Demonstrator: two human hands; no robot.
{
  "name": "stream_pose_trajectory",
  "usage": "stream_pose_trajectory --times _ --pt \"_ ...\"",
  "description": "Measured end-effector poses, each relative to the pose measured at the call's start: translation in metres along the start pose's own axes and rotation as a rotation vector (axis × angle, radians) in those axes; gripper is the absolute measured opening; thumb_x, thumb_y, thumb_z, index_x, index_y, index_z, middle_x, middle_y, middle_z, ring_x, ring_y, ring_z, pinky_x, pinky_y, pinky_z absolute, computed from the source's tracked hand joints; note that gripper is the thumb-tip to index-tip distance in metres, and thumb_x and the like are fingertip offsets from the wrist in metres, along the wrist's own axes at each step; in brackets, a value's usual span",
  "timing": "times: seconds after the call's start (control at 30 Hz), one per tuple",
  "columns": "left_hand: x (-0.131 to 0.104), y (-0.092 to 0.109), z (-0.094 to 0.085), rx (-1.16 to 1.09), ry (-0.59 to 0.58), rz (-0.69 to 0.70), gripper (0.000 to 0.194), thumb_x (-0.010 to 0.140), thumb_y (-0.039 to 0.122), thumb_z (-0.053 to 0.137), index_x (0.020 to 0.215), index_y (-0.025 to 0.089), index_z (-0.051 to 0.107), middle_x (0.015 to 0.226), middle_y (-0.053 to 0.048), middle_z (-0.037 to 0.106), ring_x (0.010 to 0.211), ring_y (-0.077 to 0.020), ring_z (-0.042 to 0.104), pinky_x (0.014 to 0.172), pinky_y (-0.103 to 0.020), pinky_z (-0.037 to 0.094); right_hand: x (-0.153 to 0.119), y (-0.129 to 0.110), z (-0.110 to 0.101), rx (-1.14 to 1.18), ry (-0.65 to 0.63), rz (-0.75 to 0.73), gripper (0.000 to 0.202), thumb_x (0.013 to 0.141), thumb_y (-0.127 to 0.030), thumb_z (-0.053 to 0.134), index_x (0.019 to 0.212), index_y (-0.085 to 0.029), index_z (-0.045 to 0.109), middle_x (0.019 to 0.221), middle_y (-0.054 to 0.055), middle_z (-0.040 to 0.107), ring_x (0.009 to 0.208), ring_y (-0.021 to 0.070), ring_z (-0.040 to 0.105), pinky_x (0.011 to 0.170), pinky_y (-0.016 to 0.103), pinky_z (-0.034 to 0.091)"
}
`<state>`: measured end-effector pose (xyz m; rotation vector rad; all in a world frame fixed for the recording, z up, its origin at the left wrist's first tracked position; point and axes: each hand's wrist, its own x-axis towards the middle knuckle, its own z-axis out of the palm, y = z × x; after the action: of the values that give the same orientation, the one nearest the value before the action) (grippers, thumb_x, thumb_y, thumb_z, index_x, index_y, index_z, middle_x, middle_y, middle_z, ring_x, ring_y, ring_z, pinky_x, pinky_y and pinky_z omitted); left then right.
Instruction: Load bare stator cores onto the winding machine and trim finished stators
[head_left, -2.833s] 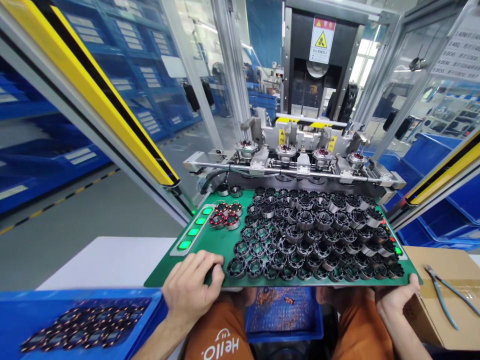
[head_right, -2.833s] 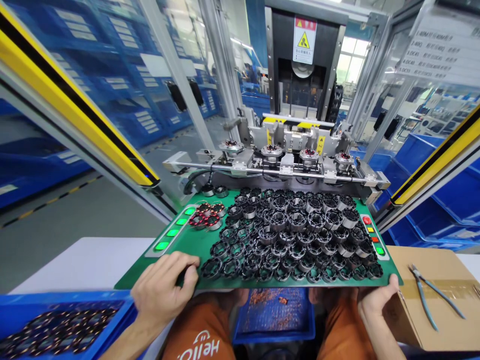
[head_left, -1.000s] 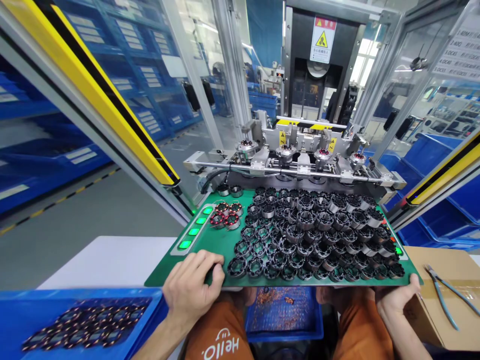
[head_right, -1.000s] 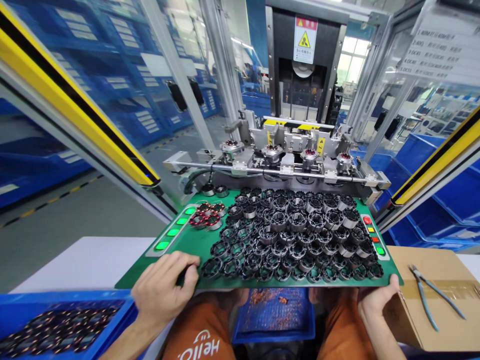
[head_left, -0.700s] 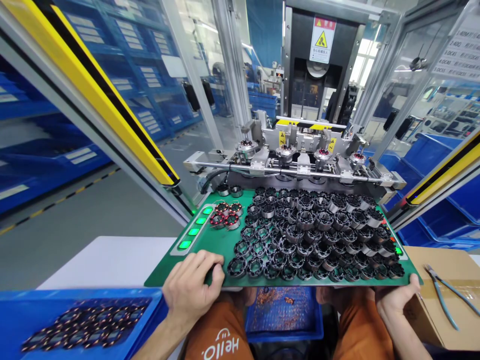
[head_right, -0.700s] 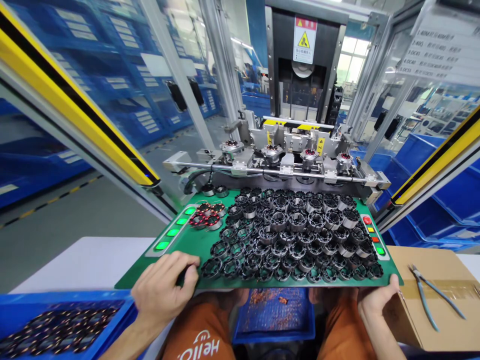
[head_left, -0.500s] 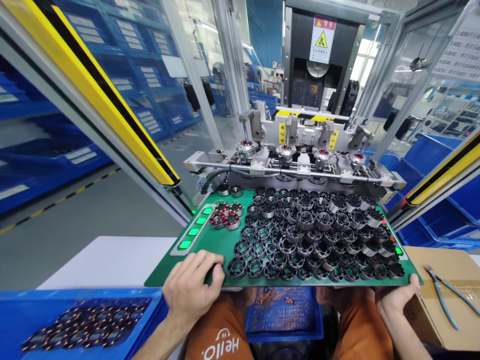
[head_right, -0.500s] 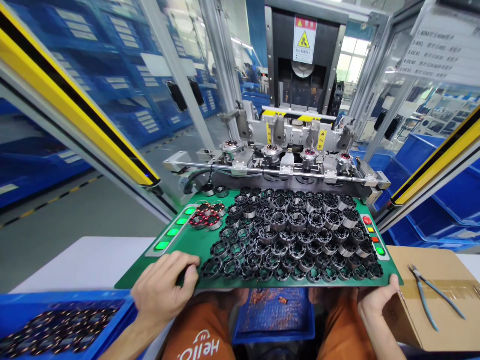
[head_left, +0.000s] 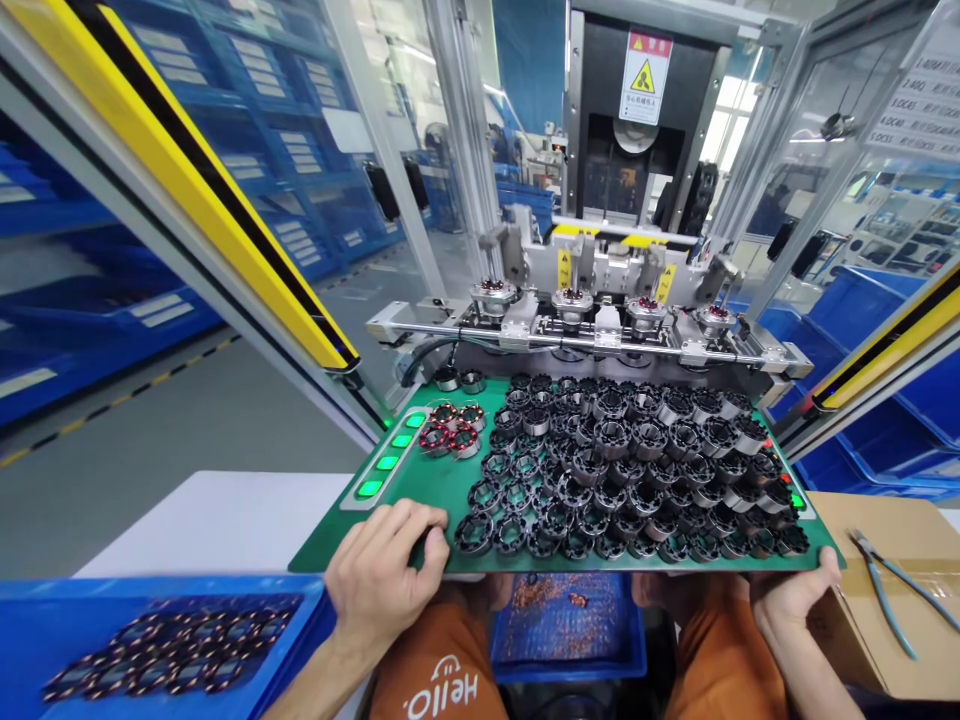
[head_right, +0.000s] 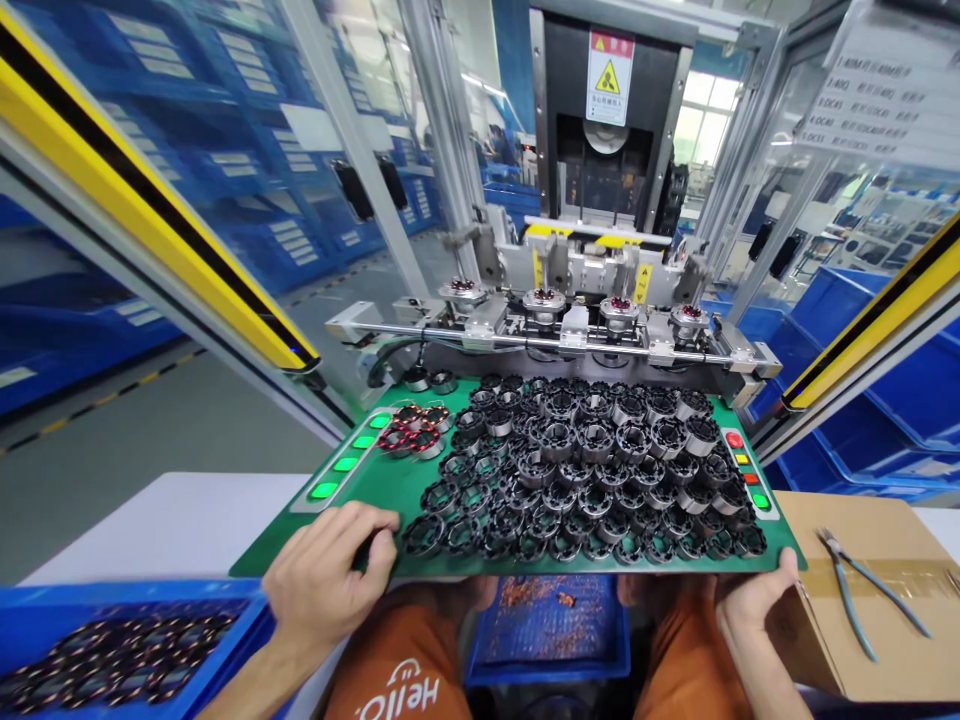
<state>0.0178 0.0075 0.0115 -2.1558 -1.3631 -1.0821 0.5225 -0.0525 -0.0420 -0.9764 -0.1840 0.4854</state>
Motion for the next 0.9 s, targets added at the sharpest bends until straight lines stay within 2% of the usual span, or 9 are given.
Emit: stream_pose_trajectory --times 0.23,0.47,0.67,0.9 --pt "-0.001 -0.001 0.001 -0.003 0.007 -0.002 0.017 0.107 0.017 0.057 0.094 0.024 0.063 0.083 0.0 0.068 0.08 -0.0215 0.06 0.074 -0.036 0.041 -0.001 0.001 -0.001 -0.048 0.071 0.025 0.076 0.081 -0.078 0.064 0.135 -0.026 0.074 0.134 0.006 0.079 0.125 0.0342 0.073 0.102 0.056 0.066" --pt "-0.002 -0.002 0.0 -0.002 -0.006 -0.007 0.016 0.107 0.017 0.057 0.094 0.024 0.064 0.084 0.0 0.069 0.081 -0.0216 0.061 0.075 -0.036 0.041 0.003 0.003 -0.005 -0.036 0.022 0.014 0.074 0.081 -0.077 0.064 0.135 -0.027 0.073 0.132 0.006 0.08 0.12 0.0342 0.075 0.096 0.056 0.069" --pt "-0.002 -0.001 0.0 -0.007 -0.007 -0.01 0.016 0.107 0.017 0.057 0.094 0.024 0.063 0.084 0.0 0.069 0.081 -0.0218 0.06 0.074 -0.037 0.041 -0.003 -0.003 0.004 -0.083 0.108 0.091 0.074 0.081 -0.078 0.056 0.126 -0.024 0.076 0.131 0.008 0.08 0.127 0.0354 0.072 0.1 0.057 0.067" --pt "-0.001 -0.001 0.0 -0.011 -0.007 -0.011 0.017 0.108 0.018 0.056 0.094 0.024 0.063 0.084 0.0 0.069 0.08 -0.0216 0.06 0.075 -0.036 0.04 -0.002 -0.003 0.003 -0.07 0.075 0.062 0.072 0.078 -0.078 0.06 0.125 -0.025 0.075 0.131 0.008 0.079 0.126 0.0362 0.072 0.1 0.059 0.067"
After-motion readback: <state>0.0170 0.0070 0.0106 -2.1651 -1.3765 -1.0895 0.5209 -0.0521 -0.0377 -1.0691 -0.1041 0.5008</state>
